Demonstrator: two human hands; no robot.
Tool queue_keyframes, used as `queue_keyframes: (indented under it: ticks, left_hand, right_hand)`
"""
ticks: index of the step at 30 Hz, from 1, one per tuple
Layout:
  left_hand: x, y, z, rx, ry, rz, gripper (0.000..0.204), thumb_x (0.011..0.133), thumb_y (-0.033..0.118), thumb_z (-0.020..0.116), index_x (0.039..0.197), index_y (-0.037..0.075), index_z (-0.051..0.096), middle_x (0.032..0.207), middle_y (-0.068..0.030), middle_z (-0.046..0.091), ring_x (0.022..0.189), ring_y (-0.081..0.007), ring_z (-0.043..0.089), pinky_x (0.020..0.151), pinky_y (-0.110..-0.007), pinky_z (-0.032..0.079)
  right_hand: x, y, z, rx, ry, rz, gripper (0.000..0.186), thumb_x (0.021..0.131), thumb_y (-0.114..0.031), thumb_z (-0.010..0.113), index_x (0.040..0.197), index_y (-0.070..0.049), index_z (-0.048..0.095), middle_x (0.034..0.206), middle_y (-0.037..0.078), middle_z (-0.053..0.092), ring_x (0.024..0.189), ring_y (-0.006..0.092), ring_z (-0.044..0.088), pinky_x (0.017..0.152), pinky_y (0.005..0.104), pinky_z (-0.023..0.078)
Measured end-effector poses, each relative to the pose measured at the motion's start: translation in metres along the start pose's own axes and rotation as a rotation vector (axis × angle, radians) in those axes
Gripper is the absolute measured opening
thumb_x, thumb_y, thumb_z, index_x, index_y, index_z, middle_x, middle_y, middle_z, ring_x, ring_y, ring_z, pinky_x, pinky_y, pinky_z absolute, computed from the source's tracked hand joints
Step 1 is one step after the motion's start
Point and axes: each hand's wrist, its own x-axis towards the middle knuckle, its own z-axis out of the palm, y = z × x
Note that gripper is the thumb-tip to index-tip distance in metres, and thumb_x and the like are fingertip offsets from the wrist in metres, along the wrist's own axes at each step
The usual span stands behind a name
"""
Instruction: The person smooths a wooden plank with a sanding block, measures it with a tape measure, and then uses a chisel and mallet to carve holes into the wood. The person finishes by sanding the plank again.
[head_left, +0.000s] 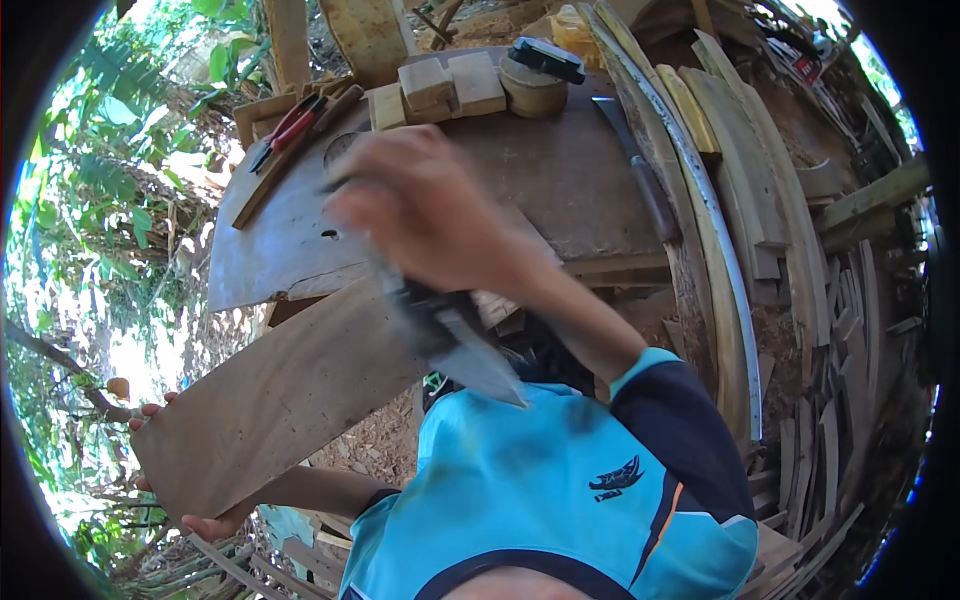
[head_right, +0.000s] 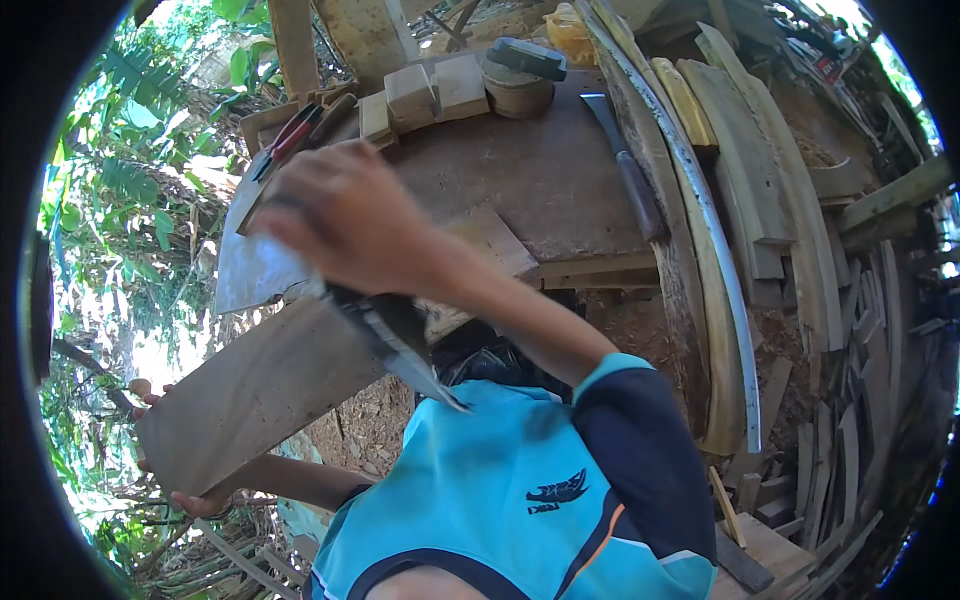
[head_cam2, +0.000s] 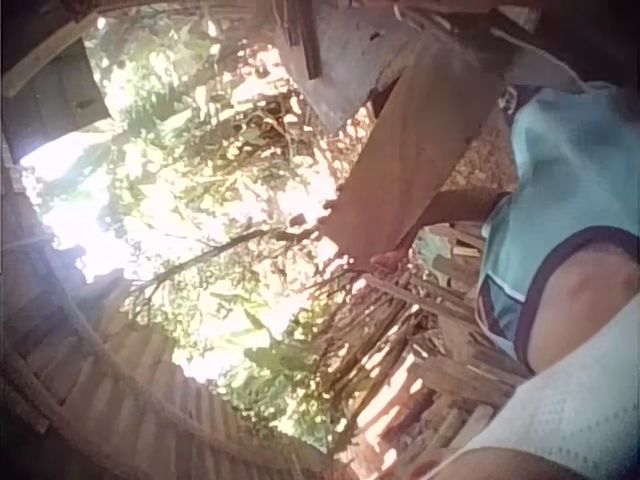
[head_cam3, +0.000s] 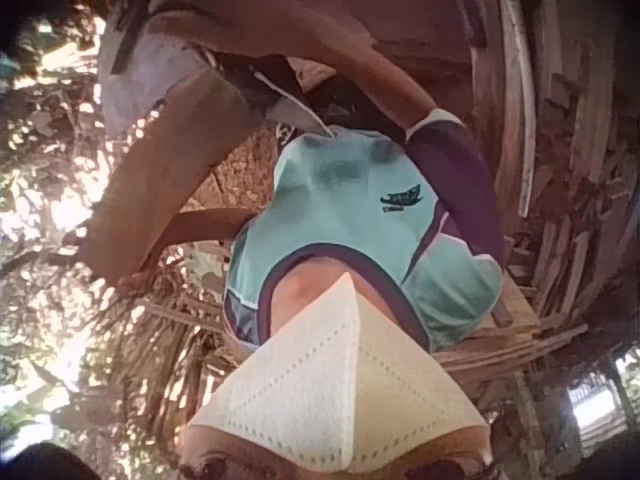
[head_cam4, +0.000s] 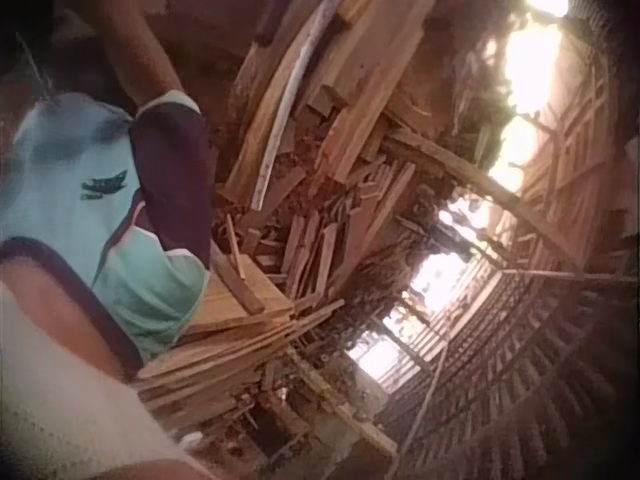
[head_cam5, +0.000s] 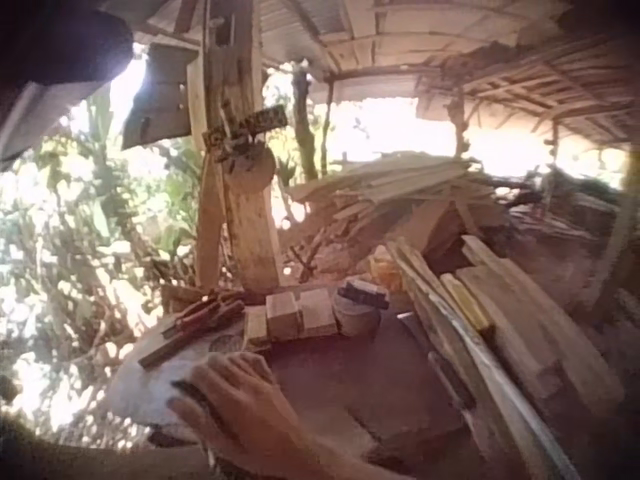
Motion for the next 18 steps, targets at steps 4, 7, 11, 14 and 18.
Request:
queue_keyframes:
  ticks: [4,7,11,14,18]
  left_hand:
    - [0.000,0.006,0.008,0.035,0.030,-0.001,0.057,0.067,0.043,0.041,0.116,0.016,0.051,0.118,-0.0313,0.038,0.107,-0.0472,0.041,0.091,-0.059,0.031]
    - [-0.001,0.005,0.013,0.052,0.044,0.003,0.058,0.067,0.043,0.041,0.117,0.016,0.049,0.119,-0.0317,0.037,0.107,-0.0479,0.040,0.091,-0.059,0.030]
    - [0.001,0.003,0.014,0.048,0.004,0.002,0.058,0.067,0.043,0.040,0.117,0.015,0.048,0.118,-0.0321,0.037,0.106,-0.0487,0.040,0.091,-0.060,0.030]
    - [-0.001,0.004,0.018,0.119,0.024,-0.008,0.059,0.067,0.044,0.040,0.117,0.013,0.048,0.119,-0.0328,0.036,0.107,-0.0489,0.039,0.092,-0.060,0.029]
    - [-0.002,0.003,0.016,0.093,0.085,0.037,0.060,0.068,0.047,0.041,0.117,0.012,0.048,0.120,-0.0334,0.034,0.111,-0.0490,0.036,0.091,-0.061,0.029]
  right_hand:
    - [-0.015,-0.011,0.052,-0.255,0.210,0.111,0.041,0.090,-0.033,0.036,0.117,-0.003,0.041,0.115,0.019,0.041,0.111,0.0311,0.037,0.095,0.0385,0.027]
    - [-0.044,-0.003,0.054,0.210,0.169,0.345,0.042,0.090,-0.033,0.036,0.115,-0.001,0.045,0.108,0.021,0.046,0.108,0.0331,0.040,0.093,0.0401,0.028]
    - [-0.074,0.010,0.035,0.518,-0.426,0.288,0.040,0.091,-0.025,0.032,0.122,-0.003,0.043,0.126,0.017,0.040,0.120,0.0305,0.033,0.101,0.0384,0.024]
    - [-0.081,0.012,0.017,0.467,-0.495,0.309,0.044,0.088,-0.024,0.035,0.127,-0.004,0.038,0.133,0.017,0.033,0.126,0.0291,0.027,0.104,0.0378,0.019]
    - [-0.108,0.007,0.005,-0.142,-0.497,0.363,0.054,0.087,-0.029,0.036,0.134,-0.005,0.025,0.138,0.017,0.023,0.129,0.0298,0.018,0.106,0.0376,0.013]
